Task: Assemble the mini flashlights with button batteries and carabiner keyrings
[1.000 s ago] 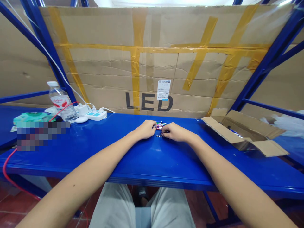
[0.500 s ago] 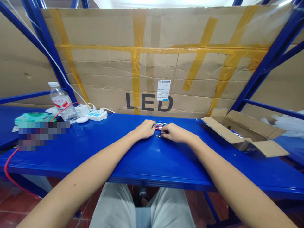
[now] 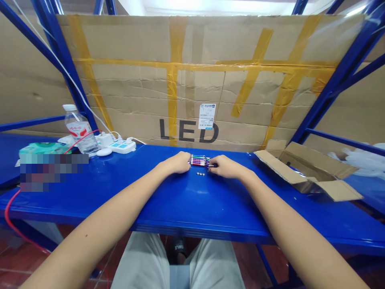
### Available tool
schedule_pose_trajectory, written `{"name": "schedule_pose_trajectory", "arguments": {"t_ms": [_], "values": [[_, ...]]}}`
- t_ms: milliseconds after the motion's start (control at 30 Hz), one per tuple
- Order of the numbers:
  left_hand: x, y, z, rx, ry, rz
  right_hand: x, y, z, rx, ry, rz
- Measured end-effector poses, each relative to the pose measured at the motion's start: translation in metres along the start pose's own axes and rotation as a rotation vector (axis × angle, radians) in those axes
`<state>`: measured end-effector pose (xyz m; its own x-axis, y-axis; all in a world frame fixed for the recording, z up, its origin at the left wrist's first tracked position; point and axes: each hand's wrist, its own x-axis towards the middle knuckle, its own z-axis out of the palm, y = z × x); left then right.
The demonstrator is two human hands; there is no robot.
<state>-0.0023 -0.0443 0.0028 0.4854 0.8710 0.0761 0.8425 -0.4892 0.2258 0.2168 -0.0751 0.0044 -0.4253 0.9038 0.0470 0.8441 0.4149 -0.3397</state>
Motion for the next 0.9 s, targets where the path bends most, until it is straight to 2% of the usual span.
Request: {"name": "schedule_pose_trajectory", "arguments": {"t_ms": [200,367,567,900], "values": [[0.000,0.005,0.005,-0.041,0.004,-0.009,0.001,0.001,0.002,0.031,-0.044,0.009],[-0.003,0.011,0.000,-0.149,-0.057,-0.099,0.002,0.002,0.003,0.015,-0.062,0.021],[-0.008,0.018,-0.007,-0.325,-0.196,-0.205,0.002,0.001,0.002,0.033,-0.086,0.029],[-0.011,0.019,-0.012,-0.413,-0.259,-0.274,-0.001,-0.001,0.000,0.035,-0.064,-0.024]]}}
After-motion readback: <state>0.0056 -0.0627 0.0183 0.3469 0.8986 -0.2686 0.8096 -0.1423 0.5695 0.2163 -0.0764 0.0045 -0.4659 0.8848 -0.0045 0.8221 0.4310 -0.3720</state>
